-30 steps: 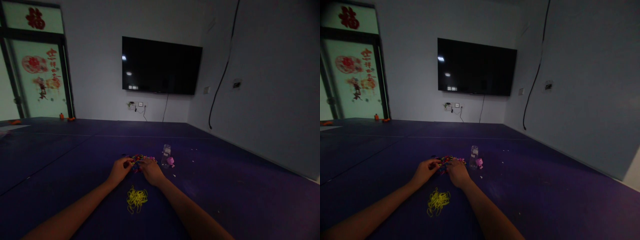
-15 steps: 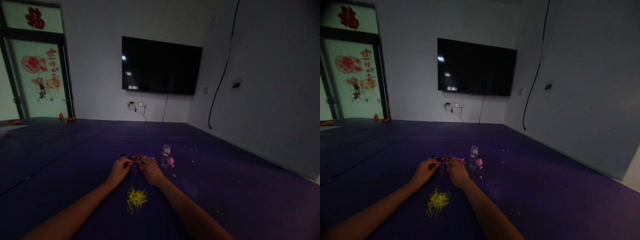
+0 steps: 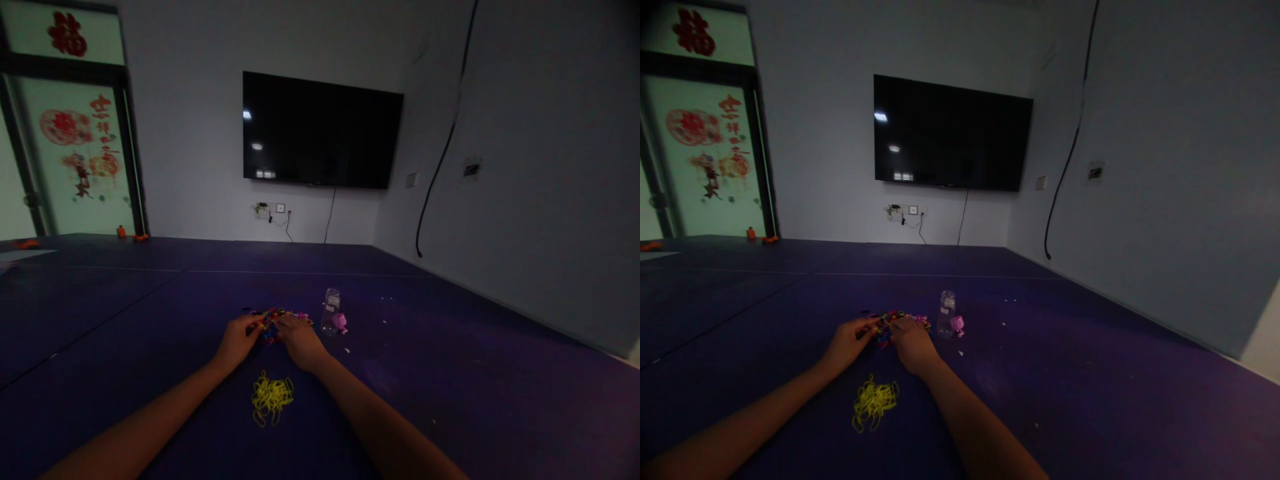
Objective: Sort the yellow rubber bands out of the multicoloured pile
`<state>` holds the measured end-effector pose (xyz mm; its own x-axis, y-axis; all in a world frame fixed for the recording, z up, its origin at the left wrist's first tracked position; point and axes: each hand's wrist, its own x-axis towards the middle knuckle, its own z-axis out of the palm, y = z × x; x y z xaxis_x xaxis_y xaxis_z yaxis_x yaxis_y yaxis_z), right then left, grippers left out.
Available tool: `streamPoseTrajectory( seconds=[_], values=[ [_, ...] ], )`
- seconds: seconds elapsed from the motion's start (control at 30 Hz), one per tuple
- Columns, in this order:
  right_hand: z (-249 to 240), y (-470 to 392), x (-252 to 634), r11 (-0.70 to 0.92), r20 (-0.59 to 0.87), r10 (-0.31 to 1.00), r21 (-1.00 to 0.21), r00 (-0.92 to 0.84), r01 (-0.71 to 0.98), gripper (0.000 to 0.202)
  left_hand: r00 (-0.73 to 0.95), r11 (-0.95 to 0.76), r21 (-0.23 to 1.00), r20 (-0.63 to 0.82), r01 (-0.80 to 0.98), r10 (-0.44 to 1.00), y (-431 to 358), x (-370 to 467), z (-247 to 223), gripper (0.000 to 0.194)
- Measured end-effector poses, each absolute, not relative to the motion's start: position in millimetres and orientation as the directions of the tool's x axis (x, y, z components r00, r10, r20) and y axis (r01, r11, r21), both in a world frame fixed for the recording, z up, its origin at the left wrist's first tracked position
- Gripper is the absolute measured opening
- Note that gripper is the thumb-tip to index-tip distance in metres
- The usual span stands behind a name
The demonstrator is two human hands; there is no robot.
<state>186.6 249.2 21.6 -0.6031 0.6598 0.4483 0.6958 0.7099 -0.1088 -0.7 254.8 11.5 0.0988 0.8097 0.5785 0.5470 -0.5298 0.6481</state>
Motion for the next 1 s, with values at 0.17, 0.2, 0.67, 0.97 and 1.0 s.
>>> streamPoseTrajectory(
  seconds=[0.17,0.2,0.67,0.97,1.0],
  values=[
    [22.6,248.1,185.9,0.746,0.451,0.616,-0.072,-0.646,0.662,0.035,0.126,-0.528,0.63,0.568,0.57,0.814,253.1,-0.5,12.6,0.029],
    [22.8,247.8,185.5,0.75,0.449,0.61,-0.06,-0.653,0.659,0.035,0.13,-0.532,0.619,0.573,0.578,0.809,252.7,-0.6,12.9,0.029],
    [22.9,245.2,183.5,0.776,0.443,0.561,0.012,-0.699,0.63,0.036,0.172,-0.553,0.571,0.585,0.607,0.793,251.8,-0.8,16.1,0.023],
    [26.9,245.7,182.8,0.695,0.407,0.651,0.017,-0.64,0.718,0.025,0.101,-0.543,0.568,0.628,0.618,0.771,249.1,-1.5,16.9,0.017],
    [27.8,244.9,182.9,0.681,0.408,0.665,0.012,-0.625,0.732,0.025,0.099,-0.541,0.572,0.626,0.616,0.774,248.3,-1.7,17.4,0.017]
  ],
)
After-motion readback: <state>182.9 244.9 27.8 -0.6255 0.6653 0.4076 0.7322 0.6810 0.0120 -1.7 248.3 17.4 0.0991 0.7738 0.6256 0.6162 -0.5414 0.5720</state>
